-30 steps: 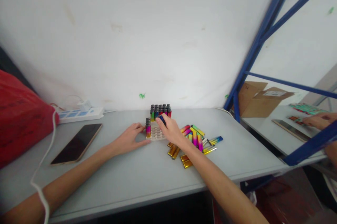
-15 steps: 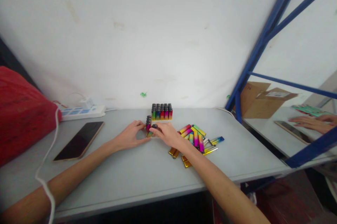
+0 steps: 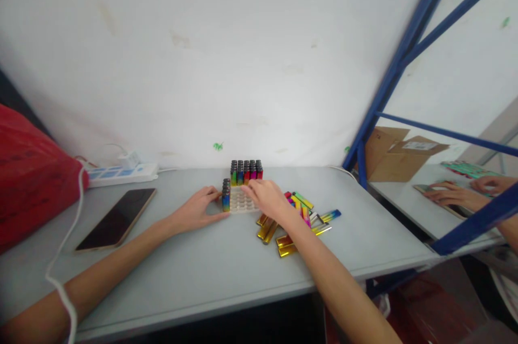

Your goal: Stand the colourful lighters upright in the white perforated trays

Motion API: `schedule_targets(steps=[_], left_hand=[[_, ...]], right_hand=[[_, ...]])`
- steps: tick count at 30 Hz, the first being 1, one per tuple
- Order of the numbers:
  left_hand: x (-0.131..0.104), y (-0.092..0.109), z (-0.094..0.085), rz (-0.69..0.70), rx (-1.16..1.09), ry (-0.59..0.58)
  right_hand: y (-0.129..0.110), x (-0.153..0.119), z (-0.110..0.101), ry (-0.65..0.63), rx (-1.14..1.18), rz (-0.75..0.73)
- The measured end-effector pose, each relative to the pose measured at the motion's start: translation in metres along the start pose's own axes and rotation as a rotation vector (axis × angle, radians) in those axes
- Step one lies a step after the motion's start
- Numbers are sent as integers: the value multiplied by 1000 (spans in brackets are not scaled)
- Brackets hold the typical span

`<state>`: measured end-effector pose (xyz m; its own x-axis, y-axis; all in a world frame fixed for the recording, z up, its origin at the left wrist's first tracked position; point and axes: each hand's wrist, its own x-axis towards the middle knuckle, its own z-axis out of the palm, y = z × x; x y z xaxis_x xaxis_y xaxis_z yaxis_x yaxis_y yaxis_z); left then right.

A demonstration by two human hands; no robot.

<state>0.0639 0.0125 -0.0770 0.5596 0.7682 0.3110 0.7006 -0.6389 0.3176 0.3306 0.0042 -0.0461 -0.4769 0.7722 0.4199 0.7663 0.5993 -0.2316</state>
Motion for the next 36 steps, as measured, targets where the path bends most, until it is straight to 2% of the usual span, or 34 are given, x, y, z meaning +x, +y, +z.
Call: schedule_targets(steps=[6, 8, 11, 17, 21, 27, 32, 36], left_hand=[[-1, 0, 0, -2, -18, 6], [-1, 1, -1, -2, -18, 8], [-1, 2, -2, -9, -13, -1], [0, 3, -3, -17, -23, -13], [1, 1, -8, -13, -18, -26], [-2, -3, -17, 3, -18, -57], [-3, 3, -13, 5, 18, -57], [-3, 8, -8, -15, 23, -51]], right_hand=[[81, -23, -35, -103, 16, 149], [96, -30, -41, -174, 87, 182], [105, -35, -45, -277, 180, 239], [95, -30, -46, -346, 237, 232], [85, -28, -48, -140, 188, 219], [70, -18, -43, 94, 406, 260], [55, -5, -29, 239, 774, 308], [38, -4, -20, 211, 1171, 382]])
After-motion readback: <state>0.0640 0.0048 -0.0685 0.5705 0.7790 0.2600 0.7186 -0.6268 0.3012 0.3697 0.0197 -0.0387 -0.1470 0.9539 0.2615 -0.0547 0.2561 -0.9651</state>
